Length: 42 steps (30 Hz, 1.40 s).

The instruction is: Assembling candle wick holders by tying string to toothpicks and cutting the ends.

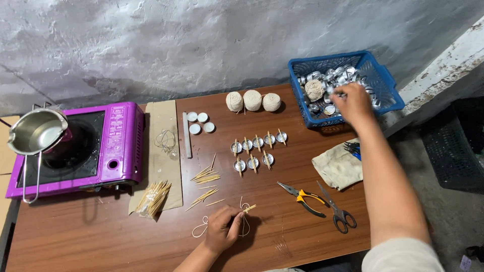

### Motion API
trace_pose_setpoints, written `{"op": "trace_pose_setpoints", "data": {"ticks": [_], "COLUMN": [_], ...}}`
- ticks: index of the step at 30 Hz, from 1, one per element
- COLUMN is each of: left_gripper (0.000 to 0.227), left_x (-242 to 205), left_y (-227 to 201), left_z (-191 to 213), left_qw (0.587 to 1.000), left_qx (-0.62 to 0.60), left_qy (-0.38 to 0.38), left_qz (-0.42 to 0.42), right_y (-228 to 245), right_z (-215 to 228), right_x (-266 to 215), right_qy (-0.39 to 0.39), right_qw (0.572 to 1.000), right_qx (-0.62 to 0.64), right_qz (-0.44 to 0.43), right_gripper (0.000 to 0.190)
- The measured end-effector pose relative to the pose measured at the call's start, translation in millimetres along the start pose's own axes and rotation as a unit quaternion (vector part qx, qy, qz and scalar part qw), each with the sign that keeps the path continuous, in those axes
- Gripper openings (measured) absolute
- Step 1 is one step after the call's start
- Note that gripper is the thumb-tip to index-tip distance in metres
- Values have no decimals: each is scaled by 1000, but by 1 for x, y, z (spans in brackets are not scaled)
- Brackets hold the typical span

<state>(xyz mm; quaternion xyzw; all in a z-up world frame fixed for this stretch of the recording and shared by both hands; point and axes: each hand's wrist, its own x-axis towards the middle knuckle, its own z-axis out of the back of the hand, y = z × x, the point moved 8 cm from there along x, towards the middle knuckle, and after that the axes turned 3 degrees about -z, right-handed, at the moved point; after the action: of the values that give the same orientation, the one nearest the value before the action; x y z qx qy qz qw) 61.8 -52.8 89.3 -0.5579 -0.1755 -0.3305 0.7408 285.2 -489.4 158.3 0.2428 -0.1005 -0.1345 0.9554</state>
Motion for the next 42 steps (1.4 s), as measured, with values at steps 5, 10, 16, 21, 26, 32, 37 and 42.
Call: {"op": "trace_pose_setpoints", "data": {"ticks": [5,10,16,21,26,32,37,42], "left_gripper": [8,7,7,16,18,11,11,9], "left_x": [1,2,5,6,-34,-37,-35,-42], "left_y": [2,-1,0,19,58,54,49,56], "left_z": [1,2,6,5,-31,-77,-88,-100], "left_qw": [1000,1000,1000,981,814,714,686,664], "left_qx": [1,8,3,-29,-337,-473,-483,-491], "left_qy": [-5,-6,-14,1,-115,-227,-272,-278], "left_qz": [0,-1,9,192,459,464,471,490], "right_y": [79,68,62,69,117,145,135,132], "right_z": [-41,-103,-137,-123,-94,-116,-129,-131], "right_x": [-134,-168,-155,-172,-238,-288,-288,-290], "right_qy": [139,135,153,146,146,244,253,272], "right_qw": [983,985,975,977,957,893,847,838], "right_qx": [119,41,-7,-5,175,373,467,473], "right_qz": [30,101,160,158,180,65,26,15], "right_gripper": [18,20,20,44,27,16,14,12]}}
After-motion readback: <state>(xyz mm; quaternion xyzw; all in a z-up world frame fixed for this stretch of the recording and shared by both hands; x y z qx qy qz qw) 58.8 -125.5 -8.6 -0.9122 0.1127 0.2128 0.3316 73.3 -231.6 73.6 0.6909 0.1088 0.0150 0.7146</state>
